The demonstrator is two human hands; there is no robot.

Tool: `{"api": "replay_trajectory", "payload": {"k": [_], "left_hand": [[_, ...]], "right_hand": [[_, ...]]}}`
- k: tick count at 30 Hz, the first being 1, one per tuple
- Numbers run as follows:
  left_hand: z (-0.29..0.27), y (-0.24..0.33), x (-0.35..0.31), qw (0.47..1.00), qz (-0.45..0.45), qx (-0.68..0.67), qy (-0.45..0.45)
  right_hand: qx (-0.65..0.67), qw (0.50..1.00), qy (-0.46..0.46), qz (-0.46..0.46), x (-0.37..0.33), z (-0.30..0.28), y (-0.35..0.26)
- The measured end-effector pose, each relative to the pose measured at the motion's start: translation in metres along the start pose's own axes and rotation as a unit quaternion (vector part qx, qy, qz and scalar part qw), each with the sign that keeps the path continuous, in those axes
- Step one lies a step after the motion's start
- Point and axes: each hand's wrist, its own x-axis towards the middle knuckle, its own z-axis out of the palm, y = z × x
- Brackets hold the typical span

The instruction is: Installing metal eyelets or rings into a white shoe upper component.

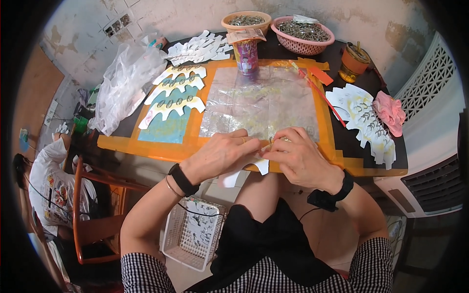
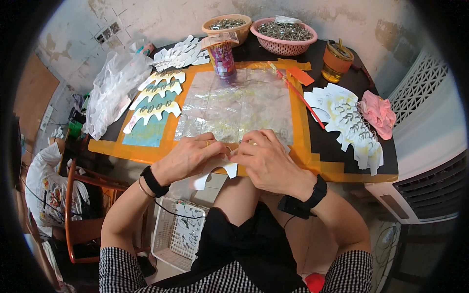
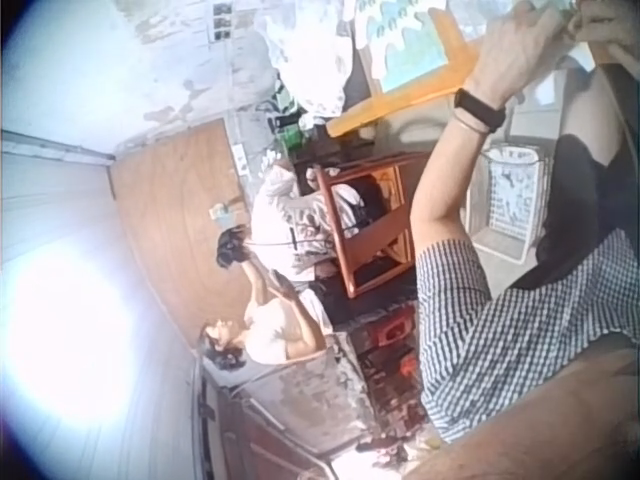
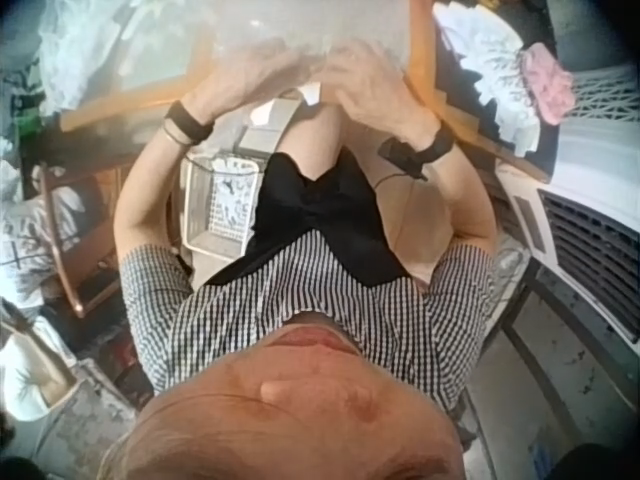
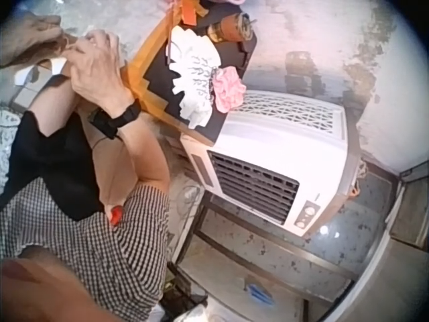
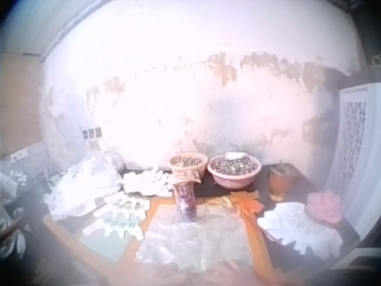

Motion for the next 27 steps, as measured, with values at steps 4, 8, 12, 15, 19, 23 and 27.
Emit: {"api": "replay_trajectory", "payload": {"k": [4,8,12,15,19,23,27], "left_hand": [[-0.006,0.006,-0.003,0.999,-0.019,-0.024,-0.012],[-0.004,0.006,-0.017,1.0,-0.007,-0.004,-0.005],[0.0,0.011,-0.021,1.0,0.013,0.02,0.004],[0.0,0.016,-0.019,0.999,0.022,0.029,0.003],[0.001,0.02,-0.027,0.998,0.028,0.06,-0.007],[0.014,0.027,-0.035,0.997,0.002,0.057,0.049],[0.017,0.033,-0.034,0.995,-0.003,0.074,0.069]], "right_hand": [[0.0,1.0,0.002,-0.001,0.0,0.0,0.0],[-0.003,1.0,-0.013,0.006,-0.002,-0.001,0.0],[-0.01,1.0,-0.017,0.002,-0.002,0.0,0.0],[-0.011,1.0,-0.009,0.001,-0.004,-0.002,0.0],[0.002,1.0,-0.01,0.002,-0.004,0.001,-0.001],[-0.004,1.0,-0.008,-0.006,-0.004,0.003,0.0],[-0.011,1.0,0.014,-0.013,-0.003,0.003,-0.001]]}}
